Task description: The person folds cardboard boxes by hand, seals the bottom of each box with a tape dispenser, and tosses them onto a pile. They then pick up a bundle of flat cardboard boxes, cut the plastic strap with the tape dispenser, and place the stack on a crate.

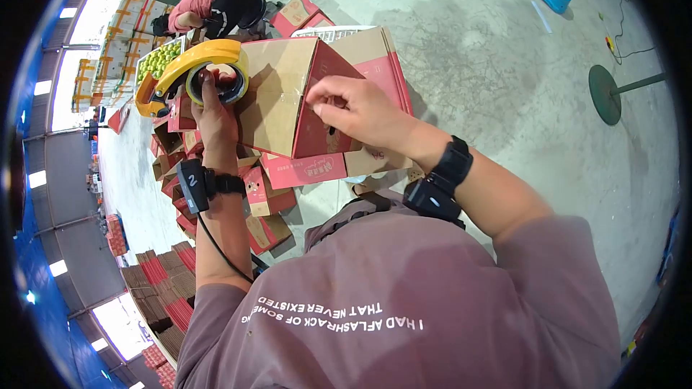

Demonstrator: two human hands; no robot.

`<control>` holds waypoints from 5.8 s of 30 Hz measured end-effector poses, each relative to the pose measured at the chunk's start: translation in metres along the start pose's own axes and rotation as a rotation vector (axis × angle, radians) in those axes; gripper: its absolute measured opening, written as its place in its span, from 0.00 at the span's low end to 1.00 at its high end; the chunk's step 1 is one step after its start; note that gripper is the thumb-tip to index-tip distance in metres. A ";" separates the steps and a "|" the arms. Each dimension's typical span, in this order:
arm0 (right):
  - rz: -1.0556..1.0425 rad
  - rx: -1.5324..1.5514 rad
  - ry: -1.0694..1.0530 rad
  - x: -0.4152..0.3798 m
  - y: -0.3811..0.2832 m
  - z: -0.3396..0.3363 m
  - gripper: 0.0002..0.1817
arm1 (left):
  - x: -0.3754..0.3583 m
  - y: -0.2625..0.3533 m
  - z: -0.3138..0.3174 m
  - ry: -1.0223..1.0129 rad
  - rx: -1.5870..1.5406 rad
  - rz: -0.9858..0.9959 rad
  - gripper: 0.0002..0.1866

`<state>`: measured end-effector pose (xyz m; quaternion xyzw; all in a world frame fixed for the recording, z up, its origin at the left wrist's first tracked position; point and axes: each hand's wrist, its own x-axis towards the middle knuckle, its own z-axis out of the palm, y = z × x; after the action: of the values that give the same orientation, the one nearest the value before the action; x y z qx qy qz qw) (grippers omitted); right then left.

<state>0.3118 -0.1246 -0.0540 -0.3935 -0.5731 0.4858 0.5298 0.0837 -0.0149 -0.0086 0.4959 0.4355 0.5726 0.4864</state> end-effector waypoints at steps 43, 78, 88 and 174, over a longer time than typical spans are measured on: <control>0.114 0.240 0.618 0.036 -0.049 0.076 0.09 | 0.025 -0.015 -0.152 -0.421 -0.126 -0.421 0.33; 0.124 0.146 0.372 0.031 -0.078 0.062 0.24 | 0.089 -0.025 -0.187 -0.938 1.648 0.461 0.29; 0.224 0.208 0.502 0.050 0.012 0.019 0.15 | -0.028 -0.104 -0.091 -0.688 0.790 0.310 0.34; -0.322 -0.707 -0.293 0.150 -0.077 0.043 0.38 | 0.060 0.018 -0.072 -0.379 -0.366 -0.519 0.10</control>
<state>0.2547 -0.0029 0.0556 -0.3833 -0.8282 0.2207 0.3442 0.0081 0.0410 0.0083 0.3711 0.3390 0.3966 0.7682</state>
